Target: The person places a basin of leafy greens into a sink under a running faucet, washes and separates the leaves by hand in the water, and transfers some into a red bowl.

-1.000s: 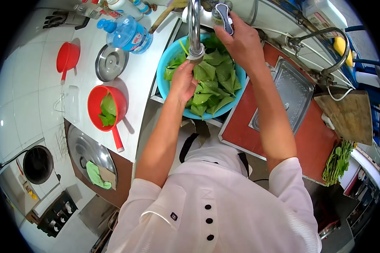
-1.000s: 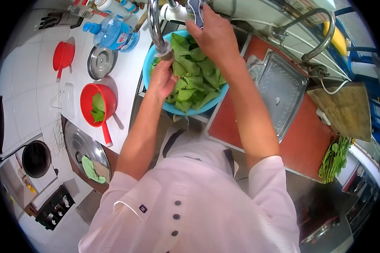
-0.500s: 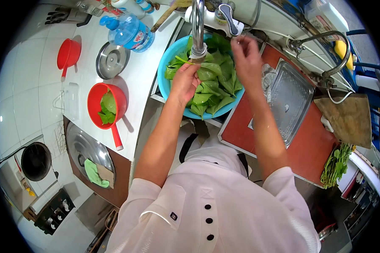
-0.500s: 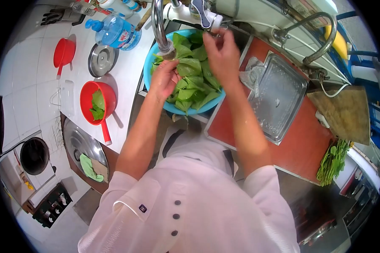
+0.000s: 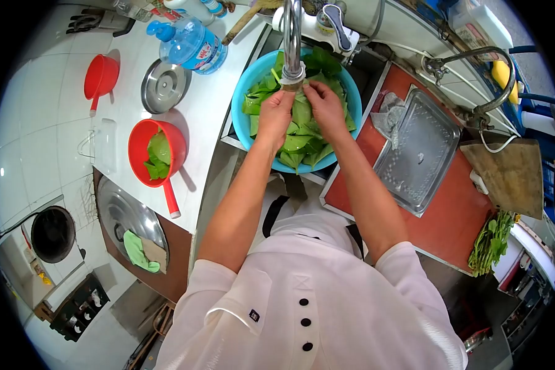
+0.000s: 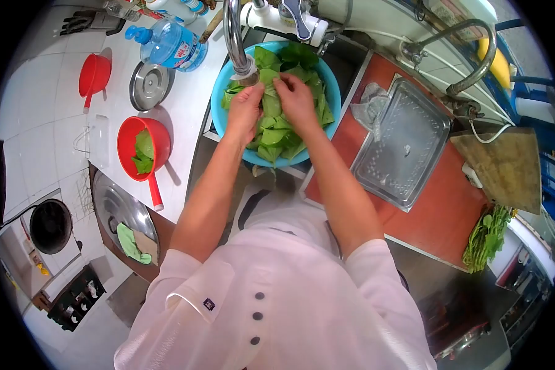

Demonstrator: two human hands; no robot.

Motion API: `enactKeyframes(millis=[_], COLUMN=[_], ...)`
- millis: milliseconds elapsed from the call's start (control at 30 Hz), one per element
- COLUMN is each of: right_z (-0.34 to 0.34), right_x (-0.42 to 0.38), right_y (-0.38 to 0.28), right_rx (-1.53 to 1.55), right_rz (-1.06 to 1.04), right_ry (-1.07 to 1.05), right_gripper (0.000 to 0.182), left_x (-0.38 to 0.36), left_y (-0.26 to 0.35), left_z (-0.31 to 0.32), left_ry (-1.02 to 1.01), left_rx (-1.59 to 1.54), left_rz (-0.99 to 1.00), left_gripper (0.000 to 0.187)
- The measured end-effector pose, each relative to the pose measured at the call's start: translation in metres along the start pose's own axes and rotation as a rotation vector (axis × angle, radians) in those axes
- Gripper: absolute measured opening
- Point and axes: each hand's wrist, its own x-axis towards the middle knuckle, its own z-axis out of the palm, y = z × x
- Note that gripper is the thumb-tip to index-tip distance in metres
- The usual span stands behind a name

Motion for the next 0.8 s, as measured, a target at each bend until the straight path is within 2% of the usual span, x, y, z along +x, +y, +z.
enactKeyframes(millis=[67, 100, 167, 200, 267, 300, 333, 367, 433, 533, 600, 633, 700, 733, 800], right_z=[-0.002, -0.004, -0.008, -0.008, -0.007, -0.005, -0.002, -0.004, -0.007, -0.012, -0.009, -0.011, -0.023, -0.028, -0.039], right_x=[-0.007, -0.01, -0.017, -0.017, -0.015, -0.01, -0.001, 0.001, 0.002, -0.011, -0.021, -0.021, -0.022, -0.023, -0.022], right_y=[0.001, 0.001, -0.002, -0.003, -0.004, 0.011, 0.04, 0.046, 0.048, 0.031, 0.0, 0.003, 0.011, 0.009, 0.0], right_rx=[0.361, 0.357, 0.836, 0.834, 0.947, 0.95, 0.61, 0.479, 0.217, 0.079, 0.563, 0.56, 0.379, 0.377, 0.144], right_rz=[0.235, 0.236, 0.426, 0.428, 0.48, 0.478, 0.21, 0.155, 0.036, 0.165, 0.461, 0.463, 0.303, 0.309, 0.231], right_ry=[-0.021, -0.024, -0.029, -0.03, -0.017, -0.012, -0.032, -0.071, -0.127, -0.138, 0.024, 0.023, 0.046, 0.046, 0.033], right_gripper=[0.036, 0.036, 0.039, 0.039, 0.032, 0.032, 0.031, 0.031, 0.031, 0.054, 0.038, 0.038, 0.032, 0.032, 0.029], left_x=[-0.001, 0.0, 0.004, 0.002, 0.0, -0.001, -0.003, -0.005, -0.004, -0.004, -0.006, -0.004, -0.001, -0.005, -0.012], left_y=[0.006, 0.008, 0.007, 0.006, -0.005, -0.008, -0.012, -0.014, -0.015, -0.013, 0.0, 0.005, 0.016, 0.025, 0.054], left_z=[0.012, 0.014, 0.015, 0.015, 0.011, 0.008, 0.002, -0.001, -0.009, -0.018, -0.013, -0.013, -0.015, -0.018, -0.03], left_ry=[0.02, 0.022, 0.01, 0.013, 0.062, 0.058, 0.037, 0.013, 0.079, 0.11, 0.083, 0.086, 0.226, 0.228, 0.276], left_rx=[-0.298, -0.302, -0.35, -0.352, 0.027, 0.031, 0.368, 0.705, 0.798, 0.915, 1.078, 1.075, 1.072, 1.071, 0.959], left_rz=[0.01, 0.011, 0.074, 0.075, 0.073, 0.07, 0.289, 0.509, 0.501, 0.585, 0.684, 0.682, 0.556, 0.55, 0.433], left_gripper=[0.014, 0.014, 0.018, 0.018, 0.023, 0.023, 0.024, 0.026, 0.025, 0.026, 0.025, 0.025, 0.026, 0.026, 0.026])
